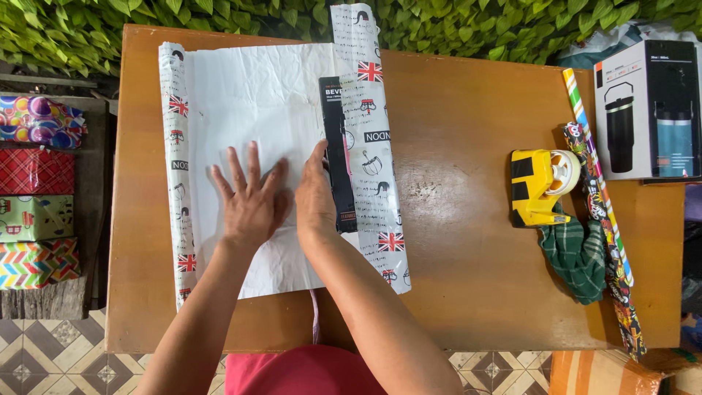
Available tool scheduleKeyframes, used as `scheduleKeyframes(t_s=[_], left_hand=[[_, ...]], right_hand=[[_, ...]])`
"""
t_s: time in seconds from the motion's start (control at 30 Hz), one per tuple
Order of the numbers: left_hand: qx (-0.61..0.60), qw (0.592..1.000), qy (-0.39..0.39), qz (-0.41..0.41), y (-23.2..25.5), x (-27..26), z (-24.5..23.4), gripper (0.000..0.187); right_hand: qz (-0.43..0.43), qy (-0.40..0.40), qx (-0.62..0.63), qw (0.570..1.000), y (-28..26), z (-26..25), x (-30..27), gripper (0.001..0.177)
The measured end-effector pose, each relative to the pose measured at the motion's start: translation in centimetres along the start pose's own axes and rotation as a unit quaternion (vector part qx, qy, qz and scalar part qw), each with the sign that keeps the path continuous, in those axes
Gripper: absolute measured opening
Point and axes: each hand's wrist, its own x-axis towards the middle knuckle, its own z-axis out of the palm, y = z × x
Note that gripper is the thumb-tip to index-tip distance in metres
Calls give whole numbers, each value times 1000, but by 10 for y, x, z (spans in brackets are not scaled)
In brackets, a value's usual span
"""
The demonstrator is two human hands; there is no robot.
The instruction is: The person wraps a rectangular box with patterned wrapping paper on a wooden table. They fold the paper around the box, secure it with clear tape from a yellow dispenser, and fold the ends to complete the package.
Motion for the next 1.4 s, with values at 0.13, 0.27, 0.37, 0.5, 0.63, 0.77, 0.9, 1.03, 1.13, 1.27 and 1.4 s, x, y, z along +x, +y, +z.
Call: scheduleKeyframes(t_s=[0.13, 0.27, 0.37, 0.5, 0.63, 0.77, 0.9, 1.03, 1.13, 1.27, 1.4], left_hand=[[-199, 976, 15, 84, 7, 12, 13, 71], [-329, 938, 40, 101, 11, 20, 13, 62], [-303, 948, -24, 89, 18, 24, 5, 45], [-258, 964, -46, 54, 39, 23, -9, 53], [-257, 963, 7, 82, 45, 23, -16, 68], [-327, 944, -39, 14, 42, 23, -15, 67], [-313, 947, -72, 1, 45, 28, -18, 86], [-319, 939, -124, -24, 43, 33, -22, 90], [-317, 937, -143, -29, 44, 35, -23, 93], [-312, 937, -153, -38, 44, 37, -22, 96], [-324, 933, -151, -33, 41, 36, -19, 95]], right_hand=[[54, 41, 72, 995, -10, 9, 4, 72], [133, 232, 286, 920, -7, 27, 1, 44], [117, 339, 460, 812, -1, 39, -1, 24], [96, 427, 518, 735, 19, 64, -9, 27], [206, 431, 469, 743, 25, 67, -20, 46], [159, 338, 598, 709, 24, 70, -25, 57], [216, 373, 610, 665, 34, 109, -43, 60], [215, 336, 618, 677, 26, 149, -80, 61], [192, 273, 580, 743, 5, 151, -103, 63], [224, 251, 597, 728, -4, 151, -114, 64], [209, 189, 810, 515, 14, 160, -98, 68]])
